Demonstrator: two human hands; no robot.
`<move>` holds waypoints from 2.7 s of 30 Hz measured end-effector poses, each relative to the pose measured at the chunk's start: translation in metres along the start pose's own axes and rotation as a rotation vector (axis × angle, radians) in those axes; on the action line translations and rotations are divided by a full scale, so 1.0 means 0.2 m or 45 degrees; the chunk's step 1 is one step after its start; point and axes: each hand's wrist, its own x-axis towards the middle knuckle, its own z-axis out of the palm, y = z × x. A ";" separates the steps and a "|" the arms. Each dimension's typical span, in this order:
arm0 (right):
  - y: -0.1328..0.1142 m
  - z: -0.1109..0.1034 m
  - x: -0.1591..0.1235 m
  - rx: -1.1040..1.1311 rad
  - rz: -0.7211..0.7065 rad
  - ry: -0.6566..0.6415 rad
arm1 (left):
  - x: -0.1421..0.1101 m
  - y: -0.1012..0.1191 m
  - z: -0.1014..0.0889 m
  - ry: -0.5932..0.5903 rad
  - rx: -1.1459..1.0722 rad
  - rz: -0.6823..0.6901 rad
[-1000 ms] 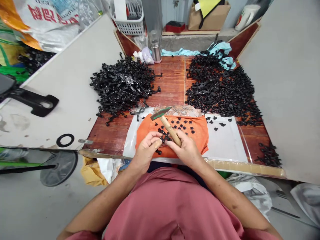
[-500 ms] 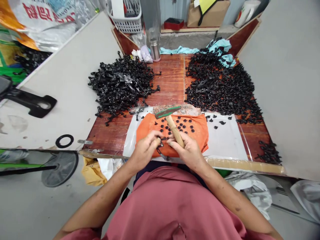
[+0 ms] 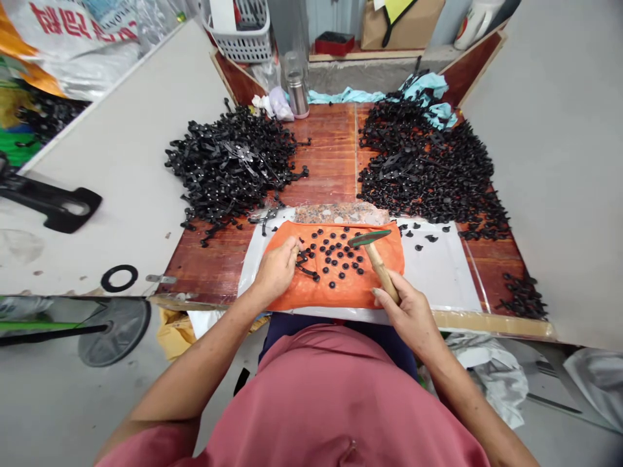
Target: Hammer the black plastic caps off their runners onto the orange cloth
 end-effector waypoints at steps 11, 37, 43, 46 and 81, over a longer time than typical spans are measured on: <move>-0.04 0.02 0.02 -0.220 -0.096 -0.076 | 0.00 0.05 0.02 -0.076 0.316 -0.114; -0.22 0.10 0.16 -1.031 -0.401 -0.227 | 0.03 0.10 0.01 -0.148 0.544 -0.269; -0.24 0.13 0.17 -1.133 -0.322 -0.335 | 0.02 0.11 0.02 -0.156 0.535 -0.250; -0.23 0.09 0.15 -0.854 -0.367 -0.266 | 0.02 0.09 -0.02 -0.133 0.442 -0.186; 0.09 -0.82 1.38 -0.941 0.340 0.552 | -0.02 -0.14 0.12 0.474 0.627 0.952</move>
